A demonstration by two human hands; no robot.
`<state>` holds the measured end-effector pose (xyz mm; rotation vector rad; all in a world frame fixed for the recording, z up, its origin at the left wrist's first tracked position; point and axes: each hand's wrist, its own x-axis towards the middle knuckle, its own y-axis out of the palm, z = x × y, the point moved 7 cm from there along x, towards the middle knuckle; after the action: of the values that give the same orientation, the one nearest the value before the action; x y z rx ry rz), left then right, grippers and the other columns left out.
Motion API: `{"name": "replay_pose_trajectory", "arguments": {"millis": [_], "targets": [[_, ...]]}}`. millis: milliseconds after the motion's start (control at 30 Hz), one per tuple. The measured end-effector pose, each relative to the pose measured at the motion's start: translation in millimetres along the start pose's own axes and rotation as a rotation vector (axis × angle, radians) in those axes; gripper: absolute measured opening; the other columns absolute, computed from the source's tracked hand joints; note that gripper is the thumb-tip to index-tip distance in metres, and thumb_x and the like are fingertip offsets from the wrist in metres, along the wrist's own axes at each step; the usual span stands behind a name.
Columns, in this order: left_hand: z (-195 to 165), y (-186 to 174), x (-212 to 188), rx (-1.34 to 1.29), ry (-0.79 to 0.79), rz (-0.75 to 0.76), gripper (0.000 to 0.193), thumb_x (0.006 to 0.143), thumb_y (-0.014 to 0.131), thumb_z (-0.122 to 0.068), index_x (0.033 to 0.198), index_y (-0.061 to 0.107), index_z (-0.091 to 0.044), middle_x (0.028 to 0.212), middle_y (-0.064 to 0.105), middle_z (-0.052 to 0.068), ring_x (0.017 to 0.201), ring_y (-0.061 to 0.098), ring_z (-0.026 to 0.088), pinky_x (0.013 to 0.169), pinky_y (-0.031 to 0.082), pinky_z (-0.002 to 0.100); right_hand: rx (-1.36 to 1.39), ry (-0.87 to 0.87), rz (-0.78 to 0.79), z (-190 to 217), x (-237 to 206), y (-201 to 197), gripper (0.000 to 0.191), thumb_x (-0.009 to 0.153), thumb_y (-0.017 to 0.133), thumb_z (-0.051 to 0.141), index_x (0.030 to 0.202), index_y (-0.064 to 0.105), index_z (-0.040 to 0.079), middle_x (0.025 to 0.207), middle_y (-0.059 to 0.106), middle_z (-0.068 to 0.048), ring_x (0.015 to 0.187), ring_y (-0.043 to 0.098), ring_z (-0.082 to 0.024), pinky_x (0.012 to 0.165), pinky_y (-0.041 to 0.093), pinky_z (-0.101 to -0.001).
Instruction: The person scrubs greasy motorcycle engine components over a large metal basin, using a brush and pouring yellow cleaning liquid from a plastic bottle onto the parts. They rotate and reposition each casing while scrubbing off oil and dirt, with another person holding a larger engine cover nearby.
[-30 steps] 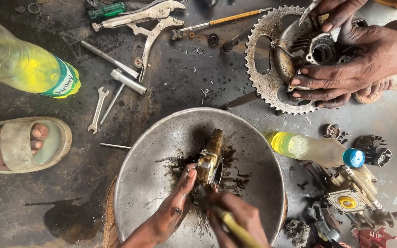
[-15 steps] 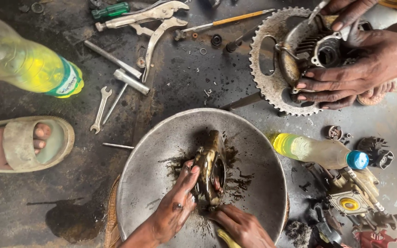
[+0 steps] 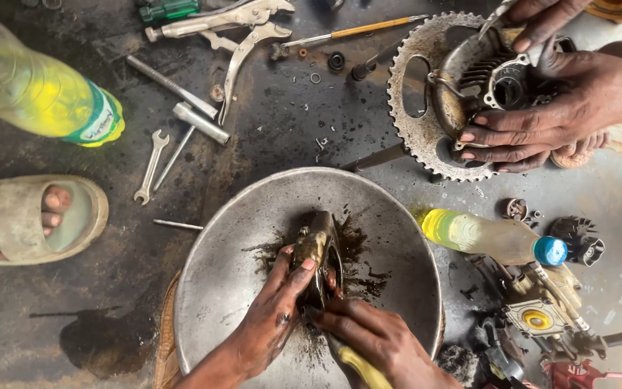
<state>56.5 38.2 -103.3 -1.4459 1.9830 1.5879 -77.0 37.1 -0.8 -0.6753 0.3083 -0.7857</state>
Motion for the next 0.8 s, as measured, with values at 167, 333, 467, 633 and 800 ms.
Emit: {"name": "replay_pose_trajectory", "arguments": {"millis": [167,333,467,633,800], "targets": [[1,-1,-4,0.096,-0.042,-0.099,0.112,0.073,0.060,-0.076,0.167,0.014,-0.036,0.150,0.040,0.020,0.135,0.019,0.053,0.106,0.026,0.081,0.000,0.020,0.124,-10,-7,11,0.037,0.096,0.066,0.005,0.132,0.066,0.000,0.125,0.071,-0.016,0.107,0.077,-0.027,0.086,0.068,-0.0388],[2,15,-6,0.111,-0.028,0.032,0.116,0.073,0.057,-0.084,0.164,0.007,-0.032,0.152,0.035,0.026,0.146,0.031,0.049,0.115,0.031,0.073,-0.081,-0.055,-0.038,-8,-13,15,0.040,0.093,0.063,0.006,0.132,0.065,-0.004,0.128,0.067,-0.022,0.111,0.074,-0.032,0.085,0.069,-0.0416],[8,1,-2,0.098,-0.138,-0.103,0.126,0.060,0.061,-0.081,0.160,0.002,-0.033,0.163,0.018,0.014,0.155,0.015,0.039,0.119,0.020,0.072,-0.147,-0.177,0.006,1,-20,26,0.033,0.100,0.069,0.014,0.128,0.066,-0.002,0.128,0.069,-0.018,0.114,0.072,-0.031,0.090,0.068,-0.0430],[10,4,2,0.078,-0.059,-0.062,0.133,0.063,0.064,-0.084,0.161,-0.001,-0.021,0.164,0.012,0.025,0.154,0.017,0.045,0.118,0.023,0.070,-0.166,-0.100,0.019,-7,-17,29,0.033,0.098,0.068,0.013,0.125,0.069,-0.005,0.125,0.071,-0.021,0.105,0.075,-0.031,0.081,0.069,-0.0397],[15,-8,0,0.075,-0.161,-0.165,0.140,0.056,0.063,-0.086,0.162,-0.003,-0.023,0.168,0.012,0.020,0.156,0.010,0.041,0.123,0.016,0.067,-0.237,-0.209,-0.024,4,-16,23,0.038,0.097,0.069,0.023,0.125,0.067,-0.003,0.125,0.070,-0.019,0.114,0.072,-0.034,0.090,0.066,-0.0447]]}}
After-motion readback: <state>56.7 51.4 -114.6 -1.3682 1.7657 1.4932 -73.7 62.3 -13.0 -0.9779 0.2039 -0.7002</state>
